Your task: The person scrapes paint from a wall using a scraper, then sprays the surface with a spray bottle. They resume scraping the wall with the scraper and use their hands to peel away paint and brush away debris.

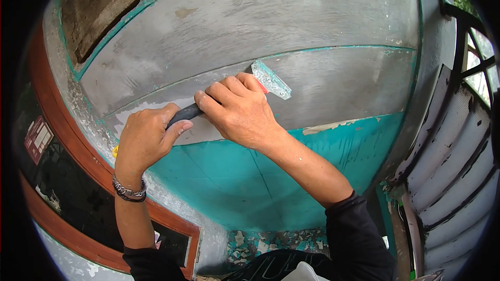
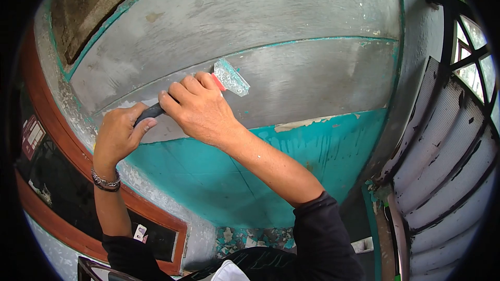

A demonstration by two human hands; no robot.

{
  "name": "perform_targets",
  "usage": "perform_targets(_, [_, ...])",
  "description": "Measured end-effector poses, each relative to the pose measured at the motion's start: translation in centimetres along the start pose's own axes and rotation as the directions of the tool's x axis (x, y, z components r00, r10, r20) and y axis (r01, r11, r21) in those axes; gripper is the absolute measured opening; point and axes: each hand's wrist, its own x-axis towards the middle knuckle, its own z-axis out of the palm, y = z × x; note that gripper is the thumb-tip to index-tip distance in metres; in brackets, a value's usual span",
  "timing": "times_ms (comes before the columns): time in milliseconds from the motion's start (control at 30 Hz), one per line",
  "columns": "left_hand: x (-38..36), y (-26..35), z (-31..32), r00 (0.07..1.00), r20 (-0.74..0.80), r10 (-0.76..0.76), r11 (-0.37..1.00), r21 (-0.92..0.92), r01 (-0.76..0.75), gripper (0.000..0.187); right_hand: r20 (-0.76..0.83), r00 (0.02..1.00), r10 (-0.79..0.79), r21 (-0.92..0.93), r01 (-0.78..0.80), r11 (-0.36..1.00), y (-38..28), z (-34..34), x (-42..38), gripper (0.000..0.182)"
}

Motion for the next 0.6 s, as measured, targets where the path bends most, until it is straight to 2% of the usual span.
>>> perform_targets(133, [0.0, -0.3, 0.5, 1.000, 0.015, -0.004, 1.000, -0.027, 0.004, 0.027, 0.005, 1.000, -0.007, -0.018, 0.007, 1.000, -0.1, 0.3, -0.2, 0.027])
perform_targets(233, [-0.2, -0.3, 1.0, 0.998, -0.054, 0.032, 0.999, -0.001, -0.032, 0.037, -0.013, 1.000, -0.007, -0.024, 0.007, 1.000, -0.2, 0.3, -0.3, 0.026])
perform_targets(433, [-0.1, -1.7, 2.1, 0.994, -0.091, 0.068, 0.997, -0.021, -0.070, 0.035, 0.025, 0.999, -0.019, -0.067, 0.021, 0.997, -0.4, 0.9, -0.2, 0.025])
perform_targets(533, [0.0, -2.2, 2.6, 0.997, -0.065, 0.042, 0.997, -0.063, -0.046, 0.027, 0.040, 0.999, -0.008, -0.113, 0.013, 0.994, -0.5, 1.0, -0.2, 0.024])
perform_targets(600, [0.1, -2.3, 3.1, 0.989, -0.119, 0.087, 0.991, -0.089, -0.098, 0.036, 0.063, 0.998, -0.027, -0.098, 0.033, 0.995, -0.3, 0.6, -0.3, 0.024])
